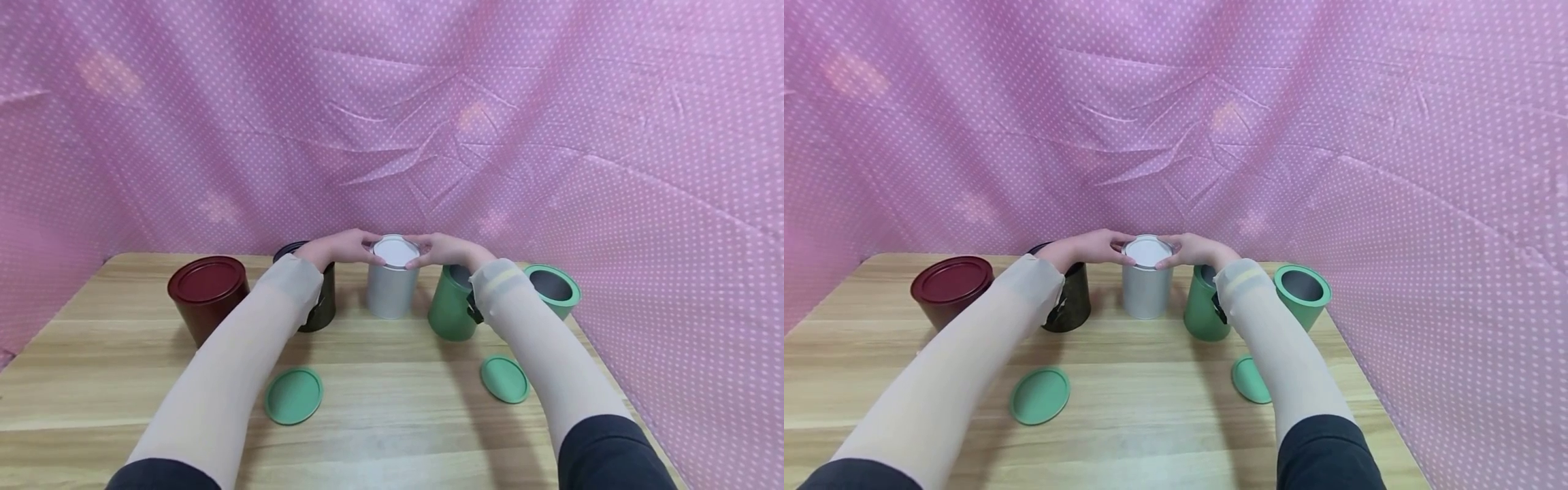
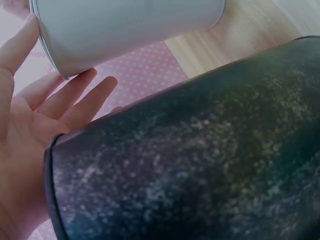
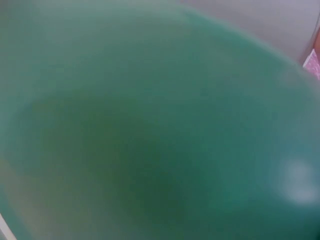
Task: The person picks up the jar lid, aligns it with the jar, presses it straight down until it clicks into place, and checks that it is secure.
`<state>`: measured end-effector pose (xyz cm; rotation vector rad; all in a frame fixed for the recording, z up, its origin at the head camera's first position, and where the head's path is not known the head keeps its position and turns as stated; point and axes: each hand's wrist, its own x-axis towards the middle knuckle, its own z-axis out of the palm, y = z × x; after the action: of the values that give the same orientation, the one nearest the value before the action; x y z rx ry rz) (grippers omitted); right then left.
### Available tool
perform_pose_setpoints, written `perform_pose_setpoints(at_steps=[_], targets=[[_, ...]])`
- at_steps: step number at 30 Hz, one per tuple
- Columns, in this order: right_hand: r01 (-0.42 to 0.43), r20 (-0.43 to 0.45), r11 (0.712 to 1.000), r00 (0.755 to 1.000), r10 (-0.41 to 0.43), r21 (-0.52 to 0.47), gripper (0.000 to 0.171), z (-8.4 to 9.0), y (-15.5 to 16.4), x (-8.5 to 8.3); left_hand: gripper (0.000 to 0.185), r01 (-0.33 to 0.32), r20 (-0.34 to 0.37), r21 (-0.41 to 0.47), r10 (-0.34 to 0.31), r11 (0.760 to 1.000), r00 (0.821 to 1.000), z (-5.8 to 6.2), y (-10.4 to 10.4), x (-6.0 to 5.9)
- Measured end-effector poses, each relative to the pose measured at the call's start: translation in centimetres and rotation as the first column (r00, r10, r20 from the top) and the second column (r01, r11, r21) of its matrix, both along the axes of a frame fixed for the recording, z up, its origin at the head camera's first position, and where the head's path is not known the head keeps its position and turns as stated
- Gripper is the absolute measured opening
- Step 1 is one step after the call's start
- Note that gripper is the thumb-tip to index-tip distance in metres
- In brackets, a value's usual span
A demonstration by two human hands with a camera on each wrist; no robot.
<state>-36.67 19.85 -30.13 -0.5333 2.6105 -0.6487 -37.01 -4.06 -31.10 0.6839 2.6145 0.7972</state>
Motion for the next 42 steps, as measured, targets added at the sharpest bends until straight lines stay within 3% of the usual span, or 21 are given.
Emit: perform_pose_setpoints(at_steps=[12, 22, 34, 42], targets=[[0.054, 0.045, 0.999, 0.998, -0.054, -0.003, 0.084, 0.6, 0.0, -0.4, 0.071, -0.067, 0.023, -0.019, 0.067, 0.998, 0.997, 1.3, 0.5, -0.1], [0.069, 0.039, 0.997, 0.997, -0.069, 0.018, 0.084, 0.4, 0.0, -0.7, 0.072, -0.109, 0.026, -0.015, 0.109, 0.994, 0.994, 1.1, 0.5, -0.1], [0.053, 0.059, 0.999, 0.997, -0.053, 0.011, 0.082, 0.5, 0.0, -0.2, 0.070, -0.114, 0.051, -0.070, 0.118, 0.991, 0.992, 1.9, 1.2, 0.3], [0.028, 0.048, 0.999, 0.998, -0.029, 0.025, 0.083, 0.2, -0.1, -0.1, 0.070, -0.114, 0.041, -0.093, 0.118, 0.989, 0.992, 1.6, 1.2, 0.6]])
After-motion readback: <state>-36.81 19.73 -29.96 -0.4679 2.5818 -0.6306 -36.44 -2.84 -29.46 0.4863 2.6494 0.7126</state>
